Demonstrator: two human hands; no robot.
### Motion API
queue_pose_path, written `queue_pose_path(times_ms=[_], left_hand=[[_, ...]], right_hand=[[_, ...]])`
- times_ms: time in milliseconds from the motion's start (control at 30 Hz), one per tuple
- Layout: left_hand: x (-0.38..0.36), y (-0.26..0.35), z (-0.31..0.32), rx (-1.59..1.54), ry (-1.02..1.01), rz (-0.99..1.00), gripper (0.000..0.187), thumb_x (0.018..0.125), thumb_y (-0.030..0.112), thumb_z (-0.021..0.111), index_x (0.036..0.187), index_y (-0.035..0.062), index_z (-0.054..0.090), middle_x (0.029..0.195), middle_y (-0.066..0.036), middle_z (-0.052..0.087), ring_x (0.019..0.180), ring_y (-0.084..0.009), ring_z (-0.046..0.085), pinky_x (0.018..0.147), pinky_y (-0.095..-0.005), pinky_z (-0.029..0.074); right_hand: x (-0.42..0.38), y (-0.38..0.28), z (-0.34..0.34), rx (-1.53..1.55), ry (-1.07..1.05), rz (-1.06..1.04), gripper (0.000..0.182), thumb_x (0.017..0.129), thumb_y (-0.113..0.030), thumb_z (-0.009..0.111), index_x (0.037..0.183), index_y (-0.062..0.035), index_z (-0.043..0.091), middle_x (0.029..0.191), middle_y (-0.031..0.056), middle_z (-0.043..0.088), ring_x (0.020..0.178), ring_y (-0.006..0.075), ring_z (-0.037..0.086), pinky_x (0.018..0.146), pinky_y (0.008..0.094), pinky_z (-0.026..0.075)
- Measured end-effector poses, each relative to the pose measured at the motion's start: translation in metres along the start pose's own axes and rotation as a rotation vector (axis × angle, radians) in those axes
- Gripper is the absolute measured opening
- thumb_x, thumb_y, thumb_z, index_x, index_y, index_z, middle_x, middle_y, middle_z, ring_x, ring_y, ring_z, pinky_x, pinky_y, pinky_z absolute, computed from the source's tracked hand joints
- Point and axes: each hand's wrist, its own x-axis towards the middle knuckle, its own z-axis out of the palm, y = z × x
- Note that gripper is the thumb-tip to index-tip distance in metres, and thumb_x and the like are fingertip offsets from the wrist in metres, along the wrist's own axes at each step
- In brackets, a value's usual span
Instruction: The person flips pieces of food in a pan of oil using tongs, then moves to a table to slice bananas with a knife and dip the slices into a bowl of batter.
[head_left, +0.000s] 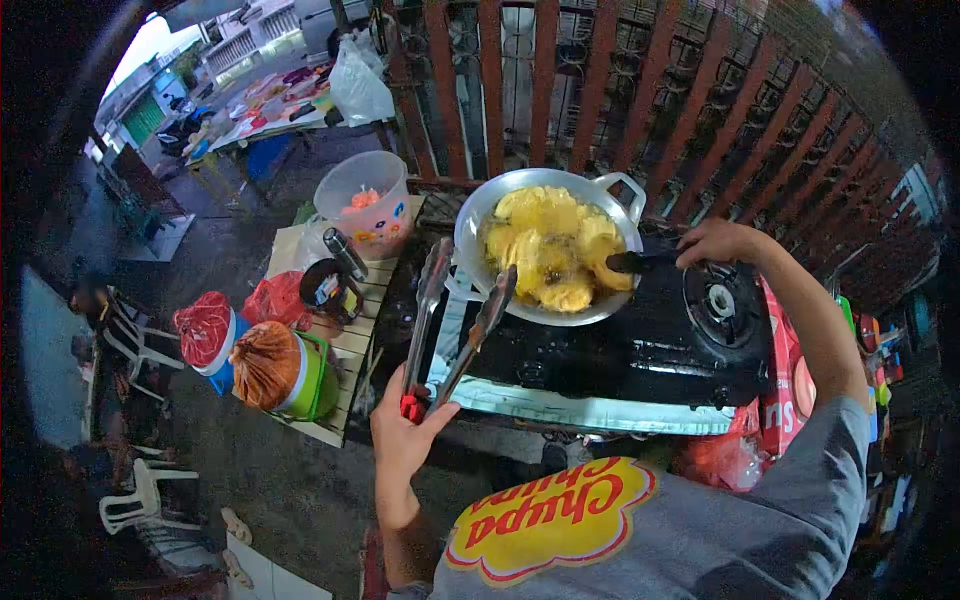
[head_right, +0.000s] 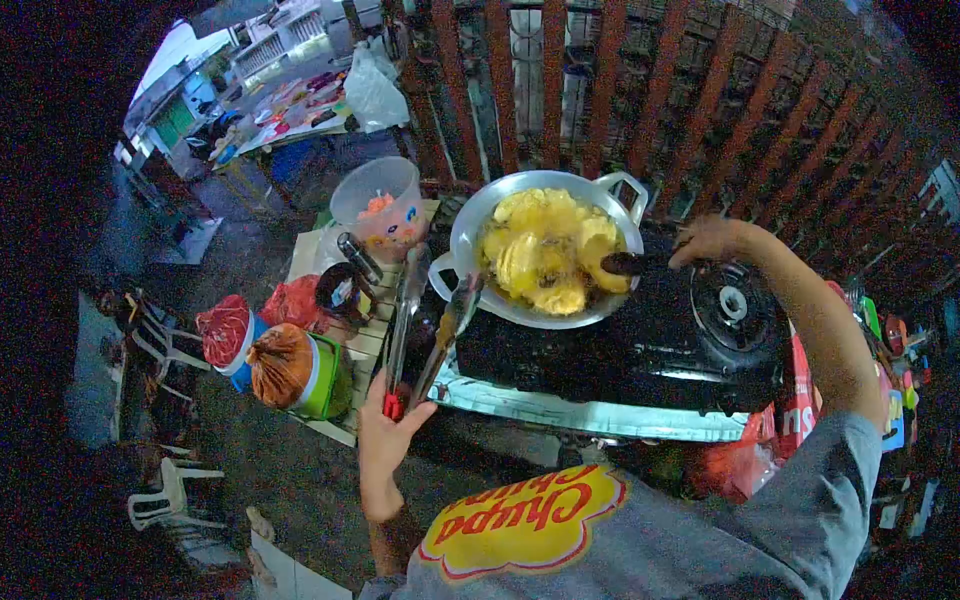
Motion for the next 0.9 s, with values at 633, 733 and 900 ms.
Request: queue_pose_path(times_ms=[633, 733, 900], left_hand=[[-0.009, 0.018, 0.004, -0.007, -0.065, 0.016, 0.063, 0.065, 0.01, 0.08, 0.12, 0.0023, 0.05, 0.086, -0.005, 0.063, 0.075, -0.0098, 0.057, 0.068, -0.0248, 0.047], [-0.011, 0.016, 0.004, -0.005, -0.083, 0.016, 0.063, 0.065, 0.01, 0.08, 0.12, 0.0021, 0.05, 0.086, -0.004, 0.062, 0.073, -0.0097, 0.056, 0.067, -0.025, 0.047], [-0.019, 0.01, 0.002, 0.043, -0.068, -0.032, 0.064, 0.064, 0.013, 0.081, 0.12, 0.0041, 0.051, 0.081, -0.002, 0.059, 0.069, -0.0091, 0.054, 0.063, -0.0245, 0.046]], right_hand=[[0.008, 0.007, -0.007, -0.134, 0.304, 0.22, 0.061, 0.077, -0.054, 0.057, 0.112, -0.0032, 0.061, 0.108, 0.0186, 0.062, 0.102, 0.0306, 0.057, 0.091, 0.0376, 0.041], [0.029, 0.006, -0.009, -0.158, 0.25, 0.106, 0.067, 0.075, -0.057, 0.057, 0.117, -0.0042, 0.058, 0.11, 0.0212, 0.06, 0.106, 0.0338, 0.055, 0.092, 0.0402, 0.041], [0.058, 0.003, -0.005, -0.312, 0.172, 0.047, 0.061, 0.073, -0.054, 0.061, 0.116, -0.0112, 0.06, 0.109, 0.0164, 0.062, 0.104, 0.0325, 0.056, 0.091, 0.0409, 0.042]])
